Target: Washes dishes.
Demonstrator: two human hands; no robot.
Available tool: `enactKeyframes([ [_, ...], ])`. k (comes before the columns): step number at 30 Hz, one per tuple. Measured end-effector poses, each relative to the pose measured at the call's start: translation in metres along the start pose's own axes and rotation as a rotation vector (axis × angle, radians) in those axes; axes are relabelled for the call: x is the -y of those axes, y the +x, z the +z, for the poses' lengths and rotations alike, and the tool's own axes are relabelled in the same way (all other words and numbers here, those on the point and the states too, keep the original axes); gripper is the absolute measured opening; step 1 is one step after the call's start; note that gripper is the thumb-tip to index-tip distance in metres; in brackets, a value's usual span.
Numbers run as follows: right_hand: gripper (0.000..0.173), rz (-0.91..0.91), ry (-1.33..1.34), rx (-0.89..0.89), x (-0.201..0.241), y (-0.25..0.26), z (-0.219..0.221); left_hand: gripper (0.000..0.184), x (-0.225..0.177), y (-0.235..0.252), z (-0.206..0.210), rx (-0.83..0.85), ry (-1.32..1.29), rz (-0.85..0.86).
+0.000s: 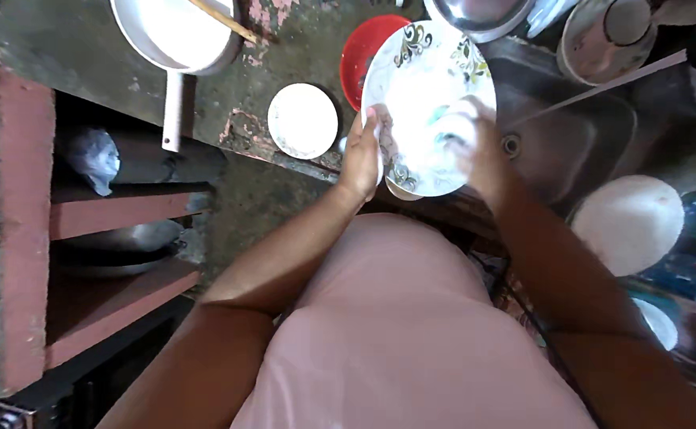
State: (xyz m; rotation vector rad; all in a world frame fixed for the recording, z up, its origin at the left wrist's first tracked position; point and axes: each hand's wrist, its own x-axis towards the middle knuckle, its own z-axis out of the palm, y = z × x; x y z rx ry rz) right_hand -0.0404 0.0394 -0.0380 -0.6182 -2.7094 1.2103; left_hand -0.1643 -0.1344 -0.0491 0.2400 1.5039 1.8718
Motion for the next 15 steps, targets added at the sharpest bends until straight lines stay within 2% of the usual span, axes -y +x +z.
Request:
enactKeyframes([
  [2,0.03,0.02,0.058,-0.12,-0.013,0.023,-0.004,0.046,0.001,-0.004,-0.001,0.053,-0.005,-0.011],
  [4,0.032,0.028,0.108,-0.191,0.01,0.038,0.008,0.045,0.004,-0.006,0.002,0.087,0.001,-0.021],
  [6,0.043,-0.007,0.119,-0.118,0.041,0.033,0.028,0.049,0.004,-0.004,-0.001,0.083,0.02,-0.023],
  [7,0.042,-0.042,0.093,-0.058,0.049,0.028,0.038,0.05,0.003,-0.002,-0.006,0.057,0.039,-0.018],
  [9,0.041,-0.077,0.0,0.014,0.041,0.022,0.046,0.048,0.0,0.002,-0.022,0.043,0.075,0.029],
  [11,0.044,0.035,-0.118,0.026,0.022,0.029,0.036,0.045,-0.005,0.005,-0.034,0.057,0.103,0.042],
  [13,0.041,0.146,-0.213,-0.086,0.013,0.048,0.033,0.045,-0.007,0.007,-0.039,0.097,0.107,0.015],
  [15,0.046,0.203,-0.266,-0.159,0.039,0.066,0.037,0.047,-0.006,0.012,-0.039,0.144,0.095,-0.004],
])
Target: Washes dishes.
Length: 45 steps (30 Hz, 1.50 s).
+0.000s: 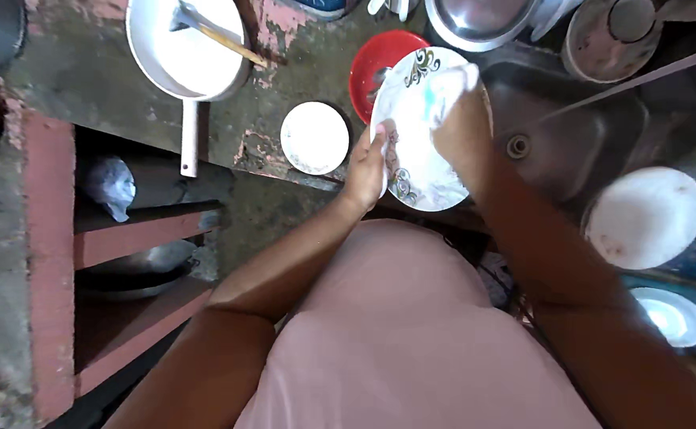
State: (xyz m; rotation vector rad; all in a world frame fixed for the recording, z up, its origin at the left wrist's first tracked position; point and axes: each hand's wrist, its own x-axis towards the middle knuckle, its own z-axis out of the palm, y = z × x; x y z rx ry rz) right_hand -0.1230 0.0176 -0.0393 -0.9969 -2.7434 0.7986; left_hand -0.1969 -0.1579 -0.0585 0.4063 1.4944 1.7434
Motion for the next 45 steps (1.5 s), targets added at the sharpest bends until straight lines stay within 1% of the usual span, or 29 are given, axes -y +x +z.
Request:
enactKeyframes([
  [2,0.053,-0.049,-0.018,0.007,0.04,-0.005,0.005,0.048,-0.005,0.006,-0.004,0.011,-0.006,-0.004],
  [4,0.054,-0.114,0.024,0.127,0.061,-0.022,0.017,0.048,-0.013,0.013,-0.017,-0.042,0.032,0.037],
  [6,0.059,-0.077,0.049,0.284,0.048,-0.036,0.025,0.046,-0.023,0.021,-0.039,-0.077,0.063,0.085],
  [7,0.061,-0.006,0.039,0.315,0.032,-0.035,0.025,0.045,-0.029,0.025,-0.05,-0.07,0.073,0.092],
  [9,0.061,0.171,-0.066,0.287,0.005,-0.016,0.016,0.042,-0.036,0.03,-0.064,-0.039,0.076,0.072],
  [11,0.05,0.265,-0.142,0.15,0.004,0.012,0.006,0.041,-0.037,0.032,-0.068,0.058,0.055,0.028],
  [13,0.051,0.253,-0.115,-0.007,0.032,0.034,0.007,0.042,-0.034,0.034,-0.062,0.127,0.049,0.004],
  [14,0.054,0.227,-0.094,-0.04,0.053,0.038,0.012,0.042,-0.034,0.035,-0.06,0.145,0.053,0.005],
  [16,0.057,0.129,-0.052,-0.017,0.093,0.027,0.027,0.045,-0.035,0.038,-0.059,0.13,0.07,0.012],
  [17,0.055,0.053,-0.022,0.003,0.103,0.015,0.037,0.046,-0.037,0.04,-0.062,0.104,0.085,0.019],
  [19,0.054,-0.046,0.004,0.067,0.094,-0.008,0.055,0.047,-0.037,0.044,-0.073,0.047,0.12,0.049],
  [21,0.052,-0.007,-0.036,0.116,0.061,-0.017,0.063,0.046,-0.038,0.047,-0.083,0.039,0.169,0.059],
  [22,0.05,0.048,-0.07,0.08,0.045,-0.015,0.064,0.047,-0.038,0.047,-0.084,0.047,0.184,0.038],
  [24,0.042,0.151,-0.114,-0.072,0.025,0.0,0.066,0.044,-0.036,0.042,-0.077,0.062,0.174,-0.01],
  [25,0.038,0.172,-0.083,-0.154,0.025,0.011,0.066,0.044,-0.035,0.04,-0.07,0.085,0.157,-0.022],
  [26,0.04,0.174,-0.013,-0.17,0.034,0.018,0.063,0.043,-0.033,0.039,-0.062,0.095,0.145,-0.022],
  [28,0.055,0.121,0.094,-0.079,0.058,0.017,0.06,0.045,-0.032,0.039,-0.054,0.107,0.154,-0.01],
  [29,0.061,0.067,0.112,-0.024,0.062,0.015,0.06,0.046,-0.033,0.039,-0.052,0.104,0.164,-0.003],
  [30,0.063,0.034,0.111,0.01,0.059,0.014,0.06,0.046,-0.033,0.039,-0.051,0.108,0.171,-0.004],
  [31,0.064,0.048,0.124,0.025,0.051,0.015,0.057,0.046,-0.034,0.038,-0.05,0.113,0.172,-0.01],
  [34,0.064,0.184,0.209,-0.135,0.035,0.025,0.048,0.043,-0.031,0.031,-0.037,0.132,0.181,-0.013],
  [35,0.06,0.175,0.19,-0.109,0.039,0.021,0.043,0.043,-0.029,0.029,-0.032,0.134,0.197,-0.002],
  [37,0.055,0.066,0.08,0.02,0.044,0.009,0.039,0.045,-0.029,0.027,-0.025,0.13,0.225,0.017],
  [38,0.056,0.032,0.02,0.085,0.041,0.007,0.037,0.046,-0.029,0.025,-0.023,0.127,0.224,0.022],
  [39,0.055,0.037,-0.028,0.12,0.032,0.009,0.033,0.047,-0.03,0.022,-0.021,0.127,0.221,0.023],
  [41,0.051,0.129,-0.101,0.084,0.01,0.023,0.026,0.045,-0.029,0.016,-0.015,0.125,0.198,0.041],
  [43,0.05,0.201,-0.058,0.077,0.012,0.026,0.018,0.043,-0.025,0.012,-0.005,0.107,0.174,0.042],
  [44,0.052,0.169,0.025,0.068,0.023,0.017,0.014,0.044,-0.024,0.011,-0.001,0.083,0.167,0.042],
  [45,0.056,0.096,0.123,0.054,0.034,0.005,0.015,0.044,-0.022,0.011,0.003,0.056,0.157,0.046],
])
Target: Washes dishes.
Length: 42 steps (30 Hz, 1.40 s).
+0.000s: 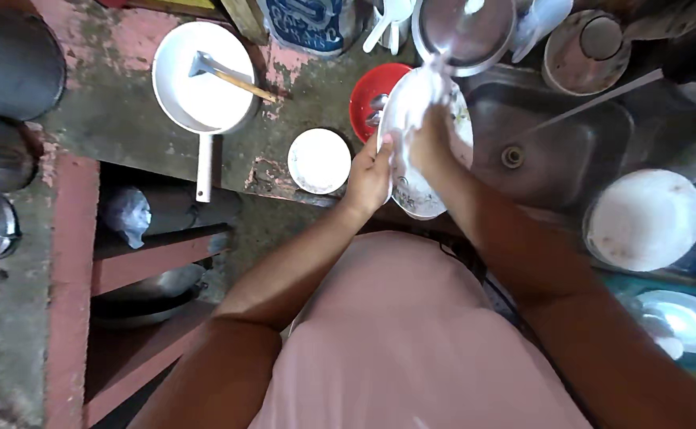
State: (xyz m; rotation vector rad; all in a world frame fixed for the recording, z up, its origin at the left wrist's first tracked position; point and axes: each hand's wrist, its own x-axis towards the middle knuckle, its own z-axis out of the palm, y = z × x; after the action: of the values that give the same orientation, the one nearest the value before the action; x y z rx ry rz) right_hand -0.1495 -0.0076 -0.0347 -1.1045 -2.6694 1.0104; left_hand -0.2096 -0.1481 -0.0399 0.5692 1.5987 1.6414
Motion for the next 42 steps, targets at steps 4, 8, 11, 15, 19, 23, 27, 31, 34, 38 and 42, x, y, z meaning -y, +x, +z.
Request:
enactKeyframes([
  [4,0.069,-0.187,0.175,-0.078,-0.017,-0.001,0.005,0.045,-0.001,-0.008,0.007,-0.073,0.032,0.022],
  [8,0.063,-0.183,0.228,-0.154,-0.016,-0.003,0.008,0.045,-0.002,-0.014,0.019,-0.105,0.102,0.05],
  [11,0.054,-0.379,0.117,0.088,-0.012,-0.051,0.016,0.044,-0.007,-0.008,0.007,-0.235,0.115,0.108],
  [15,0.062,-0.18,-0.08,0.213,-0.06,-0.028,0.015,0.042,-0.014,-0.014,-0.013,-0.291,0.073,0.145],
  [19,0.077,-0.114,0.044,0.031,-0.006,0.009,0.006,0.043,-0.008,-0.014,-0.008,-0.224,0.037,0.099],
  [23,0.062,-0.463,0.098,0.107,0.042,-0.04,0.027,0.042,-0.013,-0.006,-0.024,-0.336,0.038,0.124],
  [27,0.053,-0.399,-0.128,0.211,-0.01,-0.048,0.033,0.042,-0.026,0.002,-0.07,-0.364,0.0,0.163],
  [31,0.065,-0.001,0.265,-0.103,-0.042,-0.006,0.003,0.041,-0.035,0.01,-0.108,-0.17,-0.124,0.101],
  [34,0.048,0.077,1.085,-0.107,-0.032,-0.014,-0.022,0.048,-0.035,0.03,-0.125,-0.072,-0.173,-0.079],
  [38,0.021,0.184,1.572,0.07,-0.01,-0.045,-0.024,0.044,-0.017,0.075,-0.119,-0.068,0.345,-0.062],
  [42,0.031,0.355,1.433,-0.24,0.021,-0.057,-0.017,0.086,0.004,0.09,-0.088,0.033,0.998,0.14],
])
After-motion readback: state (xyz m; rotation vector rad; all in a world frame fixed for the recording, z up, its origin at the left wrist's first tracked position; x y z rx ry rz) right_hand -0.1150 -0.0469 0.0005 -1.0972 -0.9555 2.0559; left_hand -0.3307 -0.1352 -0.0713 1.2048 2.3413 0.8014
